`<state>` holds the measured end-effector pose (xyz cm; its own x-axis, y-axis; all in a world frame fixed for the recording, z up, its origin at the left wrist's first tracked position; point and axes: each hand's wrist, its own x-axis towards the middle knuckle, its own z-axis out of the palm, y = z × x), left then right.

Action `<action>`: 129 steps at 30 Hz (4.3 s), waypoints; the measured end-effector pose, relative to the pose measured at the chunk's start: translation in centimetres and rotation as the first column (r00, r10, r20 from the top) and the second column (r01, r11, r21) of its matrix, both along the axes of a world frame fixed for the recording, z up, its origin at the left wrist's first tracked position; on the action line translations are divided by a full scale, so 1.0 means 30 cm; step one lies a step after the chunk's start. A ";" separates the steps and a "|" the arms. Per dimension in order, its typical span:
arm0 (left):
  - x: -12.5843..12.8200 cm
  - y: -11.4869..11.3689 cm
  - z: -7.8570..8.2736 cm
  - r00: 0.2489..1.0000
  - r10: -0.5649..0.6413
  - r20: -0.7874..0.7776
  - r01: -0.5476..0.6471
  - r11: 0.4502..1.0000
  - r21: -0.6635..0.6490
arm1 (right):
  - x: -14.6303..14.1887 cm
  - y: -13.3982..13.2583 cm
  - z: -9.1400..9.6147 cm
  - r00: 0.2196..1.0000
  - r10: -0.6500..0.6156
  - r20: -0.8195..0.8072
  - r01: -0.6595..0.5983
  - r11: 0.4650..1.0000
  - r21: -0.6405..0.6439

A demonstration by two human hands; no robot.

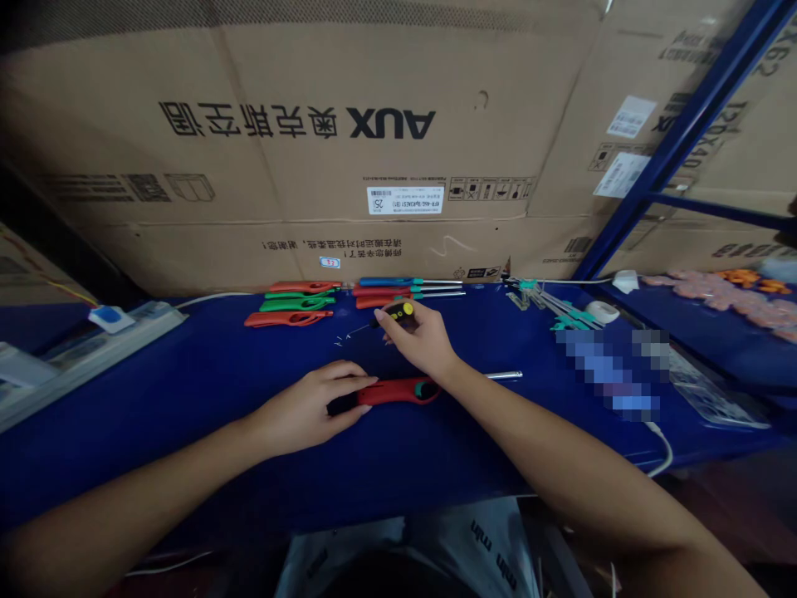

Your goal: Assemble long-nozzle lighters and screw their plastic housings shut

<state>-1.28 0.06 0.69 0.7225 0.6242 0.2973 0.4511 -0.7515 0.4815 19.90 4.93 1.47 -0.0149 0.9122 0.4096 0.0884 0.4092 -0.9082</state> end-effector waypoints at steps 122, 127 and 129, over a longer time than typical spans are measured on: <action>0.019 0.009 0.057 0.884 0.147 0.444 -0.176 0.984 0.025 | 0.087 -0.061 0.138 0.963 -0.003 -0.270 -0.065 0.968 -0.242; 0.014 0.008 0.044 0.917 0.097 0.386 -0.142 0.986 0.087 | 0.085 -0.076 0.142 0.991 -0.011 -0.133 -0.008 0.990 -0.142; 0.014 0.006 0.042 0.929 0.101 0.357 -0.140 0.987 0.084 | 0.079 -0.093 0.153 0.998 -0.005 -0.069 -0.001 0.996 -0.084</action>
